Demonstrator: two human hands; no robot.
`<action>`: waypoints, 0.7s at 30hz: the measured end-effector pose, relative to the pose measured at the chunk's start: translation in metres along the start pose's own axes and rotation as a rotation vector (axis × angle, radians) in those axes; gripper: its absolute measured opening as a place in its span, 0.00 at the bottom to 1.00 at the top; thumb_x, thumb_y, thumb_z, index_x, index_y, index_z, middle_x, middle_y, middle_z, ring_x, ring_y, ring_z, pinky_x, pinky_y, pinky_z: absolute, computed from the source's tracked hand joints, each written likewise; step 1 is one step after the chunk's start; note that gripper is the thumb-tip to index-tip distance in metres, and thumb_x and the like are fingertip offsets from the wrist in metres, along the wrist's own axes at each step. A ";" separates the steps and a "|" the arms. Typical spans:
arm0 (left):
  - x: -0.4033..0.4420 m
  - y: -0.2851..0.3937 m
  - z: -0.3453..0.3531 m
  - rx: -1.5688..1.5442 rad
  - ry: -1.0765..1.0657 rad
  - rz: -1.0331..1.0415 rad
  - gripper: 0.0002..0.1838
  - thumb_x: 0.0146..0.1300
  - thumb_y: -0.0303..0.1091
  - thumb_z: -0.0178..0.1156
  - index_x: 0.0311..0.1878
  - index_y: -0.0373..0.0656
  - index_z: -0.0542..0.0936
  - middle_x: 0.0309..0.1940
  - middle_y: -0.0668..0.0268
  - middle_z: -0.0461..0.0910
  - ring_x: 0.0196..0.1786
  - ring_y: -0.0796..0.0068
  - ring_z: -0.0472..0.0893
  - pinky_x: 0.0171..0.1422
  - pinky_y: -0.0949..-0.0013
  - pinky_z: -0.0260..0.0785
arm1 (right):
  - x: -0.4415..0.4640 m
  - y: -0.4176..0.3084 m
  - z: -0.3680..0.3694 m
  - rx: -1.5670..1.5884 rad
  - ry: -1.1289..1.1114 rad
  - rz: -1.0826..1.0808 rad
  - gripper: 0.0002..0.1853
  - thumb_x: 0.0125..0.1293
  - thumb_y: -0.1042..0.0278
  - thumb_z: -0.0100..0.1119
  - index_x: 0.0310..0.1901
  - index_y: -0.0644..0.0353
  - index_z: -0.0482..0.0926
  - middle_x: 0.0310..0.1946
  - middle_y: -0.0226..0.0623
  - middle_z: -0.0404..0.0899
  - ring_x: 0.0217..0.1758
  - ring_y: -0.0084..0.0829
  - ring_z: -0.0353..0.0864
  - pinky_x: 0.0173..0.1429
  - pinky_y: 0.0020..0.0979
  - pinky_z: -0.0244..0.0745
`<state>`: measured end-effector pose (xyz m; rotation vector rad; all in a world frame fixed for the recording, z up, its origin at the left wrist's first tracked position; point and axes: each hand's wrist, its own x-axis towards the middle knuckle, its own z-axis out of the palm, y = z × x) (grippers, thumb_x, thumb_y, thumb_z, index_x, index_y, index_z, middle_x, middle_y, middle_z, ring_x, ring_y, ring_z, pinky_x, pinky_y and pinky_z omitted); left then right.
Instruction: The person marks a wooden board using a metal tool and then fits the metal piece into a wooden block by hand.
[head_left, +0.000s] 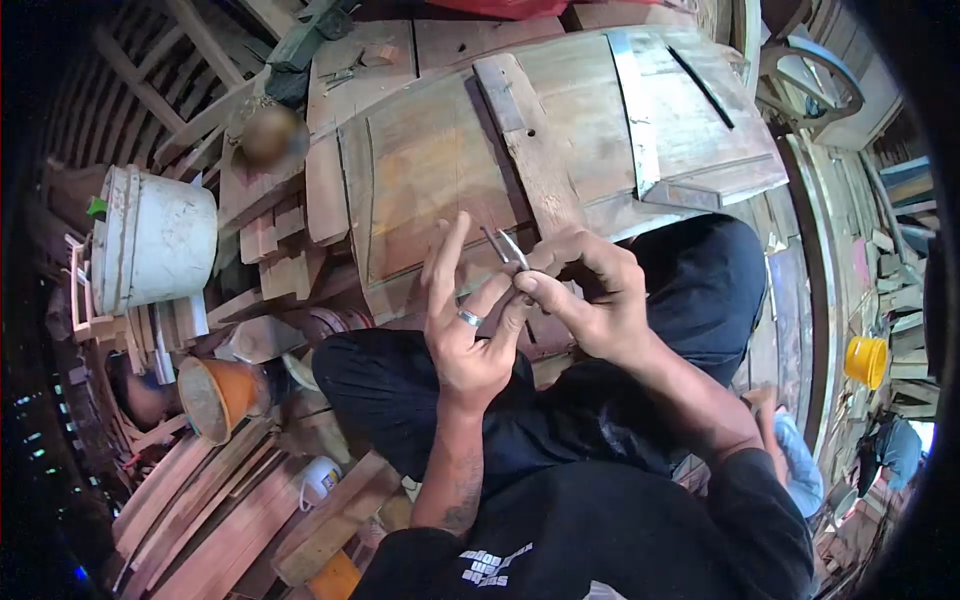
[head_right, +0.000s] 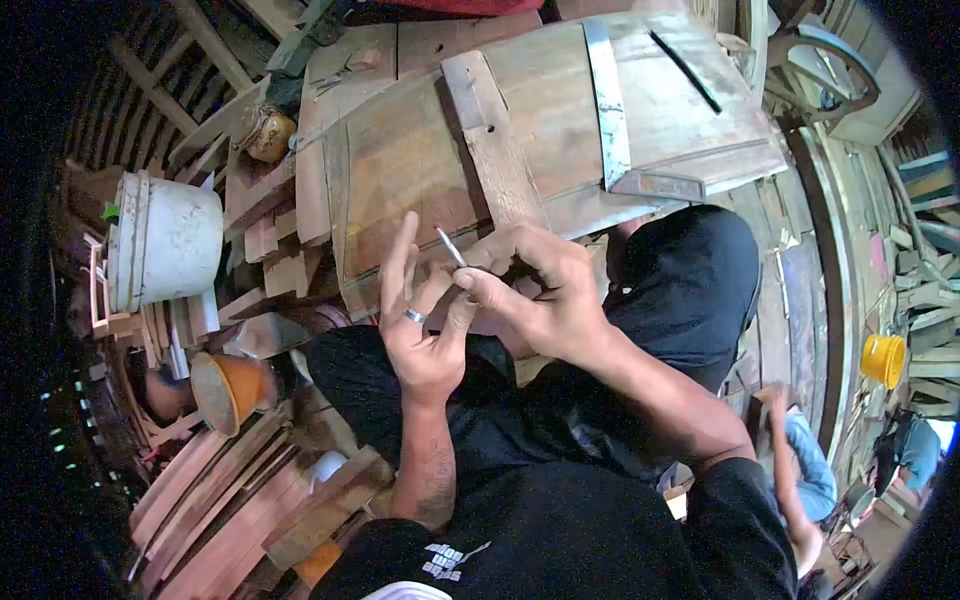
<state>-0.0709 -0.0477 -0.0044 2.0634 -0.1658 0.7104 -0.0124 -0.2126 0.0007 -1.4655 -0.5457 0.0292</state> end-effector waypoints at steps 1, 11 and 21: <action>0.001 -0.001 -0.003 0.083 -0.038 -0.006 0.13 0.66 0.31 0.75 0.50 0.37 0.89 0.70 0.51 0.77 0.72 0.49 0.75 0.76 0.48 0.68 | 0.003 -0.001 0.002 -0.058 0.004 -0.012 0.09 0.68 0.71 0.75 0.42 0.66 0.87 0.38 0.38 0.88 0.37 0.25 0.85 0.38 0.27 0.77; 0.054 -0.039 -0.026 -0.062 0.068 -0.098 0.09 0.70 0.24 0.68 0.51 0.35 0.88 0.40 0.58 0.90 0.41 0.70 0.88 0.48 0.68 0.78 | 0.056 -0.023 -0.019 -0.850 0.054 -0.076 0.26 0.70 0.60 0.71 0.65 0.64 0.78 0.53 0.52 0.82 0.57 0.51 0.80 0.60 0.44 0.76; 0.053 -0.065 -0.010 -0.082 0.070 -0.175 0.08 0.72 0.34 0.67 0.48 0.42 0.87 0.37 0.58 0.85 0.38 0.54 0.85 0.42 0.55 0.75 | 0.042 -0.025 -0.024 -0.845 -0.136 0.376 0.39 0.69 0.63 0.71 0.77 0.66 0.65 0.57 0.56 0.78 0.56 0.47 0.85 0.60 0.41 0.80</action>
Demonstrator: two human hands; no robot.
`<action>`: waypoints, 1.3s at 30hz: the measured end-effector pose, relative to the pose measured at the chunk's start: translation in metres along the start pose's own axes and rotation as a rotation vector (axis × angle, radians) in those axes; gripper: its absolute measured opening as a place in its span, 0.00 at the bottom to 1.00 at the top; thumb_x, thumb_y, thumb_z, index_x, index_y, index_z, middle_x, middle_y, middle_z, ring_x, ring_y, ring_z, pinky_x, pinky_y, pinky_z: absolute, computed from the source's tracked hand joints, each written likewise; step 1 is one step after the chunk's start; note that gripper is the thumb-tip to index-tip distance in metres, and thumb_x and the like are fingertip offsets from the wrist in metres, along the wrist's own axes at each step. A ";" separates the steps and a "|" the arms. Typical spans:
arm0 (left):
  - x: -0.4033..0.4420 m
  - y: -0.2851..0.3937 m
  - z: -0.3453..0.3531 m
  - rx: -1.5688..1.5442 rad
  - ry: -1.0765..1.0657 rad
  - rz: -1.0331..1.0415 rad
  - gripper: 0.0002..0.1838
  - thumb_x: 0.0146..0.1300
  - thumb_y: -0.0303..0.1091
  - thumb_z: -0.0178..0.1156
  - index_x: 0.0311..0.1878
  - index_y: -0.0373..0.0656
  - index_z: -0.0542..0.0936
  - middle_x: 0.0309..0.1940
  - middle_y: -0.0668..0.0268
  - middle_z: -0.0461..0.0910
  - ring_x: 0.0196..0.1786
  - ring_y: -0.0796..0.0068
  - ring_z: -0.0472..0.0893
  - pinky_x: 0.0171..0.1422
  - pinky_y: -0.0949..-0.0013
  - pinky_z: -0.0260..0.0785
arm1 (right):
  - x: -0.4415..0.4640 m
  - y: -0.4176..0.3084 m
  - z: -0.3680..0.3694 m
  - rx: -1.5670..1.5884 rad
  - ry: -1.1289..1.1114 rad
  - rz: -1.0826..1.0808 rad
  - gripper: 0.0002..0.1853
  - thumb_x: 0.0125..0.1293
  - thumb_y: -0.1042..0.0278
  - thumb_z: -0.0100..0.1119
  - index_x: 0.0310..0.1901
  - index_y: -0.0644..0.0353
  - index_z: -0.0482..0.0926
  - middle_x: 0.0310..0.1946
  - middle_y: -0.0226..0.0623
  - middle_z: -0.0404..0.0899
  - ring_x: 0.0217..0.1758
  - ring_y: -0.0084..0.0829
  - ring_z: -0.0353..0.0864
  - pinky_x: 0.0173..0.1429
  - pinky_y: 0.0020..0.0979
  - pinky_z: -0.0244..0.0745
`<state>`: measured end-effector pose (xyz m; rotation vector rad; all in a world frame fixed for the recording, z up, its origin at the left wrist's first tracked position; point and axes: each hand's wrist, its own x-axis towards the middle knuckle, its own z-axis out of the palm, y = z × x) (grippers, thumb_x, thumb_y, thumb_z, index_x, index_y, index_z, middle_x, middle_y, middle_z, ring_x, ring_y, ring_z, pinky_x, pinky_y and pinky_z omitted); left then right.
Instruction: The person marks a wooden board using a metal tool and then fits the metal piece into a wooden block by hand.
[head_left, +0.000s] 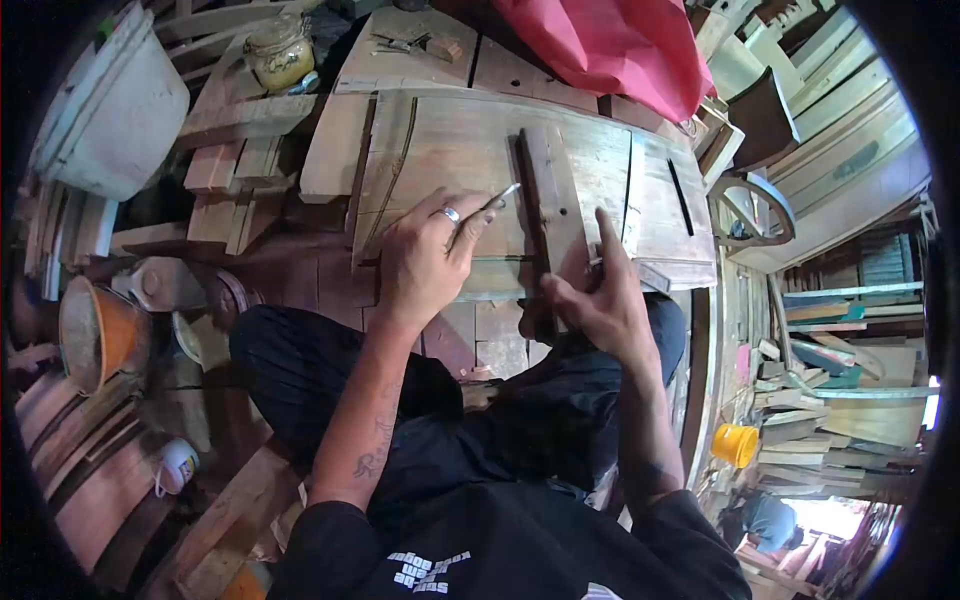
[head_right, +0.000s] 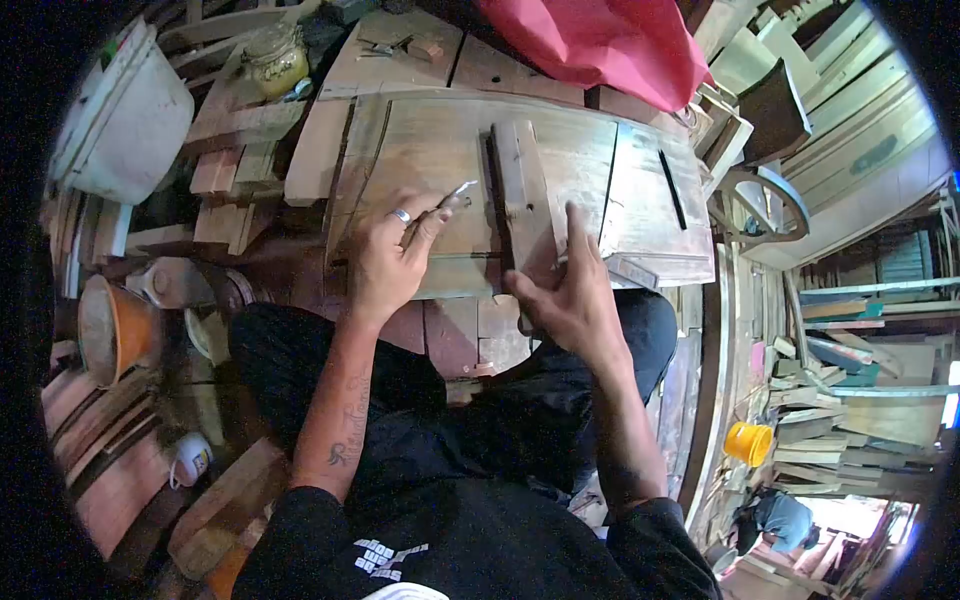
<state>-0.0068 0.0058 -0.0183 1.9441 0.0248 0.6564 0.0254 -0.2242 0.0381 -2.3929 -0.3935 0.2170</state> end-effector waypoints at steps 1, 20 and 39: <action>0.000 -0.001 0.000 -0.021 0.001 0.064 0.09 0.71 0.35 0.67 0.48 0.43 0.87 0.38 0.59 0.85 0.38 0.53 0.85 0.42 0.55 0.76 | -0.004 0.000 -0.006 -0.012 -0.009 -0.006 0.39 0.69 0.63 0.71 0.77 0.66 0.65 0.57 0.56 0.78 0.56 0.47 0.85 0.60 0.41 0.80; -0.011 -0.006 -0.012 0.014 -0.133 0.167 0.17 0.60 0.22 0.63 0.53 0.44 0.85 0.42 0.54 0.85 0.43 0.46 0.86 0.47 0.50 0.78 | -0.072 -0.014 0.009 0.520 -0.010 -0.056 0.35 0.87 0.41 0.40 0.78 0.65 0.60 0.43 0.33 0.74 0.37 0.21 0.72 0.42 0.24 0.69; -0.002 0.009 -0.001 0.211 -0.186 0.113 0.10 0.67 0.28 0.68 0.50 0.41 0.88 0.44 0.59 0.84 0.45 0.52 0.86 0.48 0.56 0.77 | -0.063 -0.021 0.027 0.698 -0.059 0.146 0.33 0.89 0.53 0.38 0.86 0.60 0.48 0.39 0.29 0.77 0.32 0.16 0.66 0.35 0.19 0.62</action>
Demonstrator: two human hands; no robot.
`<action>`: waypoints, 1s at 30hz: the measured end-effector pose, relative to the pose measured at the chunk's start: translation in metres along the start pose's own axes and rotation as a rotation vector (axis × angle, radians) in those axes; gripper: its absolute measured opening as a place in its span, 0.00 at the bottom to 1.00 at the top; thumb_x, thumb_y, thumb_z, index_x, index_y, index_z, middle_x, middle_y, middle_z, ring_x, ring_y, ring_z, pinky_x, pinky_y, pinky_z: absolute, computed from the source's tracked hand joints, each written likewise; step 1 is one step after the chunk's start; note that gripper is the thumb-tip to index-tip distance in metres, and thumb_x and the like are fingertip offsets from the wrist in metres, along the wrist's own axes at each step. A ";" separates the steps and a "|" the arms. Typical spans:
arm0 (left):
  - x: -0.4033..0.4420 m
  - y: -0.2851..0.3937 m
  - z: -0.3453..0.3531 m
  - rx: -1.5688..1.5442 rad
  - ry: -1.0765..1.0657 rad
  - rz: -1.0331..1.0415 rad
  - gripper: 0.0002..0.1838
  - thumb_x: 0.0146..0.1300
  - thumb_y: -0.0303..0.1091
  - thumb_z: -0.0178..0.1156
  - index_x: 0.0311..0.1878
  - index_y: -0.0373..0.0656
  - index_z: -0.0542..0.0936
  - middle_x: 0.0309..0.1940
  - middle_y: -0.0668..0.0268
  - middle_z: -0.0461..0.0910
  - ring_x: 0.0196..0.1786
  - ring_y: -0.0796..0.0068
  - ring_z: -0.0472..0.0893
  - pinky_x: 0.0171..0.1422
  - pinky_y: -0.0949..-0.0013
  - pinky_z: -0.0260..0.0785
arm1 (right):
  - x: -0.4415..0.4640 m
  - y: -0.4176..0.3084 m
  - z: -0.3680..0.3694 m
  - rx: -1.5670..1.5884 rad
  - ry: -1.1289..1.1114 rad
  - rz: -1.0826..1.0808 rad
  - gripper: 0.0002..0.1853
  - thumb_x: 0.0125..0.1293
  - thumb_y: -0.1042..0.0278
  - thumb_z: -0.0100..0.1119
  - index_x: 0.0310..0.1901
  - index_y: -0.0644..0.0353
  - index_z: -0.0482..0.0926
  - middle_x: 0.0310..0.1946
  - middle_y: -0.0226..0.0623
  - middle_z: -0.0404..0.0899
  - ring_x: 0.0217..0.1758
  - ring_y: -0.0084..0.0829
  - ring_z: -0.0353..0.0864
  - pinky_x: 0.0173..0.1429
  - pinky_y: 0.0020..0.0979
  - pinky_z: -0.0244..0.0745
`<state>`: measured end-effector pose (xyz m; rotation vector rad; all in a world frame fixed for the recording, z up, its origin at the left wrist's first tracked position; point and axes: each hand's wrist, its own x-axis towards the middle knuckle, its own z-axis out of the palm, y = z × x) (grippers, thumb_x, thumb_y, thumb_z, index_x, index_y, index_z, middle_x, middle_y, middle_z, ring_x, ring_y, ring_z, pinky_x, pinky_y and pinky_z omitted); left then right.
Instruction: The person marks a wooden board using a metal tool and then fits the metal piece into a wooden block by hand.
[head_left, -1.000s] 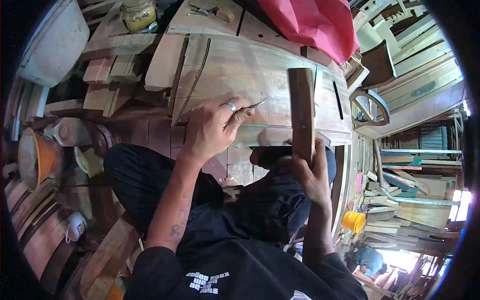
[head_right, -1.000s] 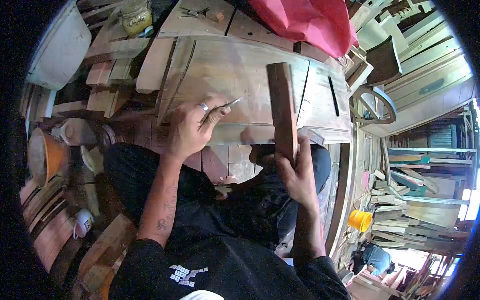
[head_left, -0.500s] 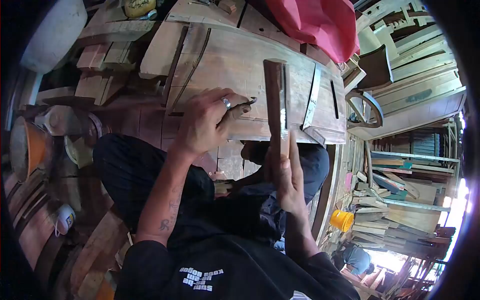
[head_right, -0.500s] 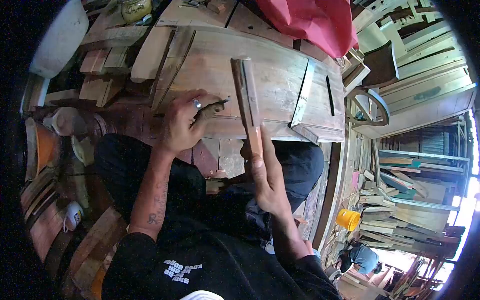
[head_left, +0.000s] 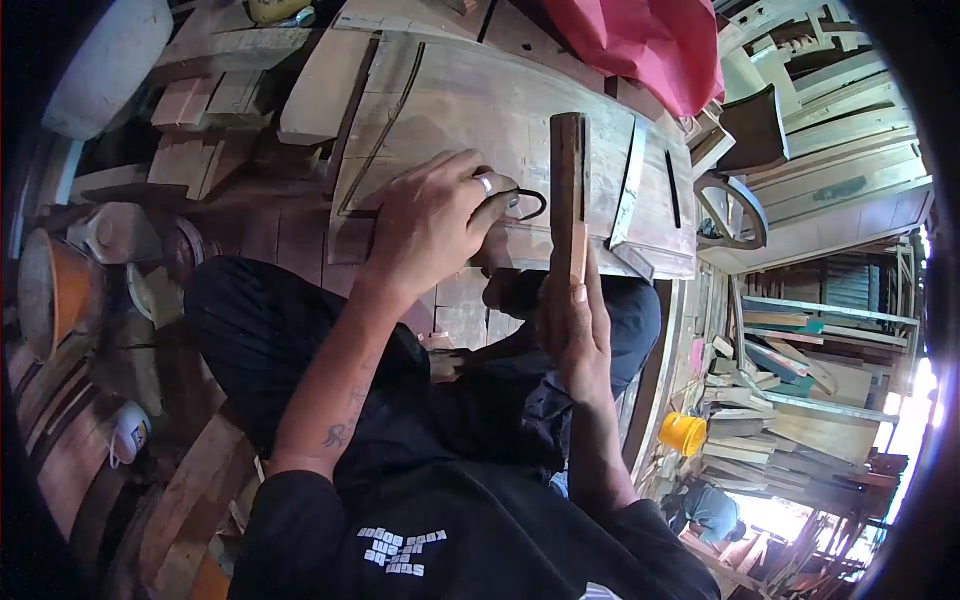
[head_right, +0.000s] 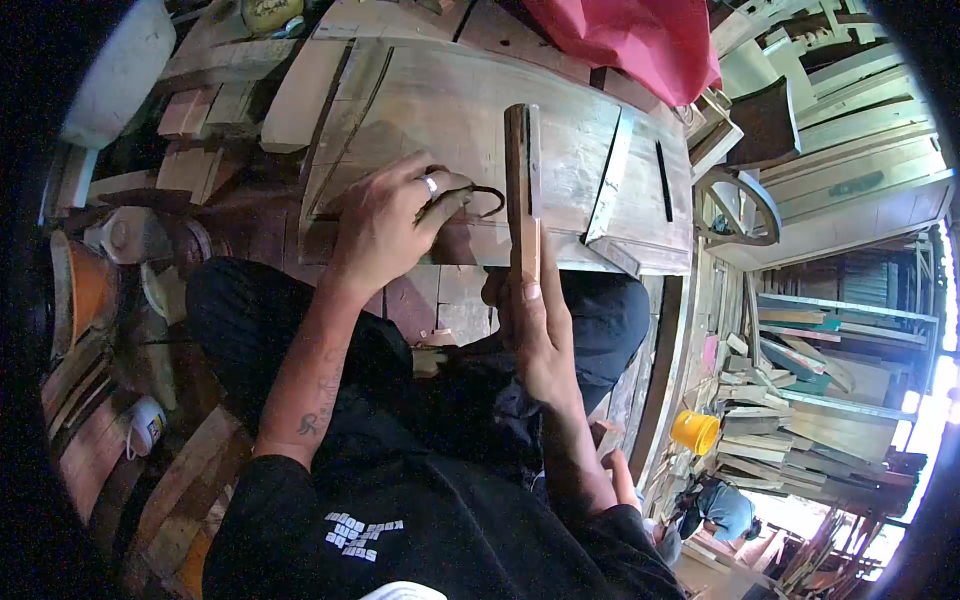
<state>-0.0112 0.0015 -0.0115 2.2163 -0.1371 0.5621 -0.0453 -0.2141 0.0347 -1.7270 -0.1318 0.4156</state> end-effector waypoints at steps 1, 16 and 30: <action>-0.001 0.001 0.001 -0.058 0.016 -0.013 0.09 0.67 0.29 0.68 0.49 0.41 0.88 0.43 0.59 0.84 0.45 0.53 0.86 0.48 0.56 0.77 | 0.000 0.000 -0.001 0.014 0.002 -0.030 0.33 0.89 0.53 0.38 0.86 0.60 0.48 0.39 0.28 0.77 0.31 0.15 0.66 0.34 0.19 0.62; -0.004 -0.001 0.006 0.037 0.051 -0.063 0.10 0.67 0.33 0.68 0.49 0.43 0.90 0.42 0.57 0.88 0.46 0.52 0.87 0.52 0.54 0.78 | 0.016 0.000 -0.023 -0.789 0.034 -0.470 0.31 0.82 0.61 0.54 0.81 0.63 0.64 0.44 0.52 0.77 0.45 0.45 0.80 0.53 0.42 0.78; -0.003 0.002 0.005 -0.029 0.054 -0.079 0.10 0.68 0.37 0.69 0.47 0.43 0.90 0.43 0.59 0.88 0.46 0.53 0.87 0.50 0.56 0.77 | 0.015 0.002 -0.038 -0.029 -0.063 -0.089 0.34 0.82 0.50 0.57 0.80 0.59 0.62 0.42 0.32 0.77 0.31 0.18 0.74 0.34 0.21 0.67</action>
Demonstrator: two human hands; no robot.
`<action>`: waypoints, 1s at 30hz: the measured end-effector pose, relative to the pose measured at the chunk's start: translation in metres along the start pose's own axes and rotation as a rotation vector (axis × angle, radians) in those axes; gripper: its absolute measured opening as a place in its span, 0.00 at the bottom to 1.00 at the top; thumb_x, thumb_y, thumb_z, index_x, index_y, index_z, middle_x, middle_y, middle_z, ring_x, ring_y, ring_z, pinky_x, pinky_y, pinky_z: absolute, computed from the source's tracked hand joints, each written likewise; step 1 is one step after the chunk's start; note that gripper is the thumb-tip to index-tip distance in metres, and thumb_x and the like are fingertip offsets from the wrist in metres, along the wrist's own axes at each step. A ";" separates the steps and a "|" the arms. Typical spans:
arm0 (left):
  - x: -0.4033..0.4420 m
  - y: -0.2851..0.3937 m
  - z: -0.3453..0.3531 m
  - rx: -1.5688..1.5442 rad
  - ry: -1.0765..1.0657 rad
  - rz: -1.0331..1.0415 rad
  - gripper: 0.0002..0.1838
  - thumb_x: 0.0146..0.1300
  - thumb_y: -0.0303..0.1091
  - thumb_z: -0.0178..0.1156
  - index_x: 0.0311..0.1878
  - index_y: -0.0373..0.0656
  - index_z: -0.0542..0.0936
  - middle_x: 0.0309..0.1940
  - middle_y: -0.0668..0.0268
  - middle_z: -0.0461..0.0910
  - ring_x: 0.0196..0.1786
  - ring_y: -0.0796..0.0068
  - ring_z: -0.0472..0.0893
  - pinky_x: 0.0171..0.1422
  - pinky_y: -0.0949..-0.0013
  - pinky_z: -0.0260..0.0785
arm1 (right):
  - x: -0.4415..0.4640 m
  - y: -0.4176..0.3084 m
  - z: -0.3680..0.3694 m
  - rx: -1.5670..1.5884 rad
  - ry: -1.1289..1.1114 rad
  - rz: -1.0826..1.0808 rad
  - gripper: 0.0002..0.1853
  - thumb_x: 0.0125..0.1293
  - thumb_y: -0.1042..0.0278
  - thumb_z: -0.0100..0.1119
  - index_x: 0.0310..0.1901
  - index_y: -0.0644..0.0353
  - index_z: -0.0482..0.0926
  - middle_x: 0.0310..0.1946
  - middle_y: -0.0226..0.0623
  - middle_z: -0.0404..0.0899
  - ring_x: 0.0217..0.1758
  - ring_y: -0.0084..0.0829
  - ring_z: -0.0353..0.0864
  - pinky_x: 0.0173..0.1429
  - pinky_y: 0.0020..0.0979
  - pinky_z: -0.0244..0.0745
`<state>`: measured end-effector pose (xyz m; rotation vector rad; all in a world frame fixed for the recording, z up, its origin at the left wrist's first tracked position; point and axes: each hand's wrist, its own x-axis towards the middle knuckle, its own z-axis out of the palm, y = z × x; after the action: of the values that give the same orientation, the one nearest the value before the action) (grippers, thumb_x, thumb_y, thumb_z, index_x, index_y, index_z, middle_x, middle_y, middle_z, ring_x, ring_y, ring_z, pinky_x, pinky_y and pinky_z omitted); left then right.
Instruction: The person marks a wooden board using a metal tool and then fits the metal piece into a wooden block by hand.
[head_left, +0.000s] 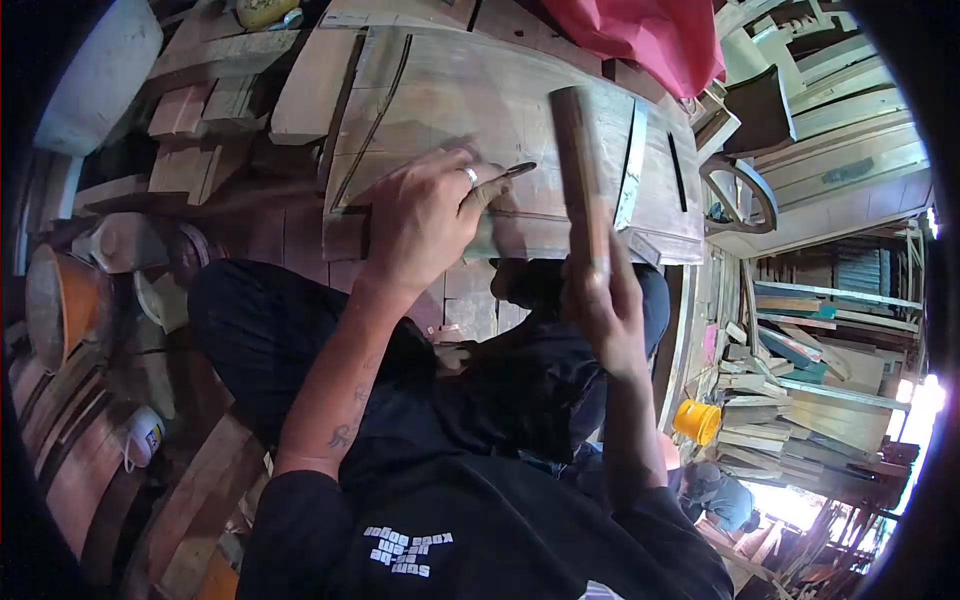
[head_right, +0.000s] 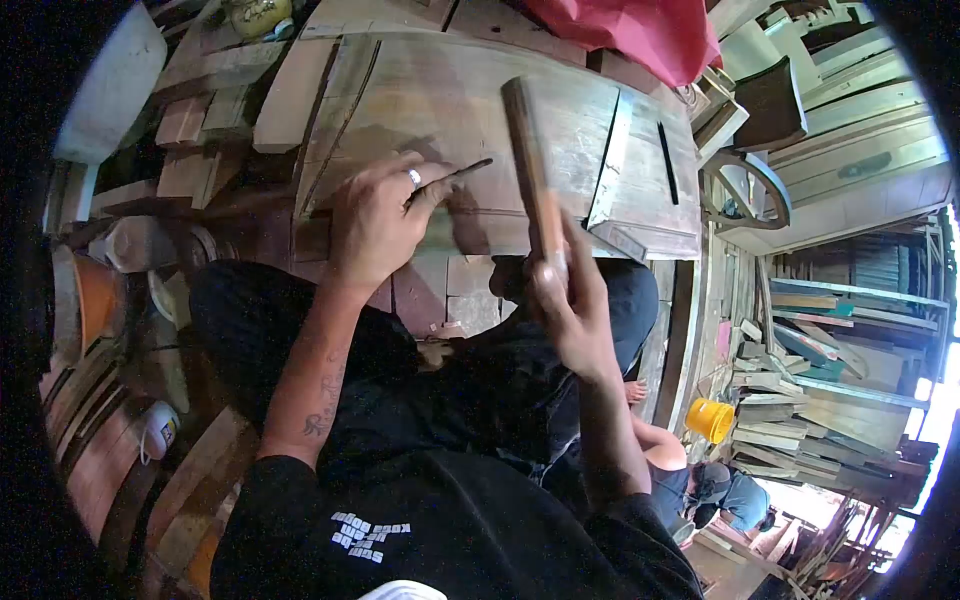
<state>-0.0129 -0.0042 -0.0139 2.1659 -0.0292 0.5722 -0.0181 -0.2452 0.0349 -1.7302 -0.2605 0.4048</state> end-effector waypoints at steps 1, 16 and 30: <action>0.000 -0.001 0.001 0.024 0.019 0.004 0.10 0.67 0.37 0.69 0.46 0.44 0.90 0.41 0.60 0.88 0.46 0.54 0.87 0.51 0.55 0.78 | -0.003 -0.003 0.003 0.059 0.008 -0.025 0.33 0.80 0.47 0.59 0.75 0.59 0.64 0.43 0.35 0.78 0.33 0.23 0.77 0.34 0.26 0.71; 0.002 0.002 -0.003 0.008 0.018 0.021 0.08 0.65 0.32 0.68 0.45 0.43 0.90 0.40 0.61 0.87 0.45 0.54 0.86 0.51 0.54 0.78 | 0.012 0.009 0.006 -0.441 -0.080 -0.239 0.43 0.79 0.61 0.62 0.85 0.65 0.50 0.77 0.58 0.67 0.80 0.43 0.68 0.81 0.44 0.62; 0.002 0.003 -0.005 0.025 -0.039 0.005 0.09 0.66 0.32 0.69 0.46 0.42 0.90 0.41 0.59 0.88 0.45 0.52 0.87 0.52 0.54 0.78 | 0.013 -0.010 0.005 -0.470 -0.124 -0.117 0.38 0.82 0.64 0.57 0.85 0.62 0.51 0.39 0.34 0.81 0.42 0.22 0.79 0.52 0.28 0.78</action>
<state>-0.0137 -0.0017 -0.0078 2.2022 -0.0487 0.5354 -0.0074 -0.2335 0.0418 -2.1383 -0.5797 0.3850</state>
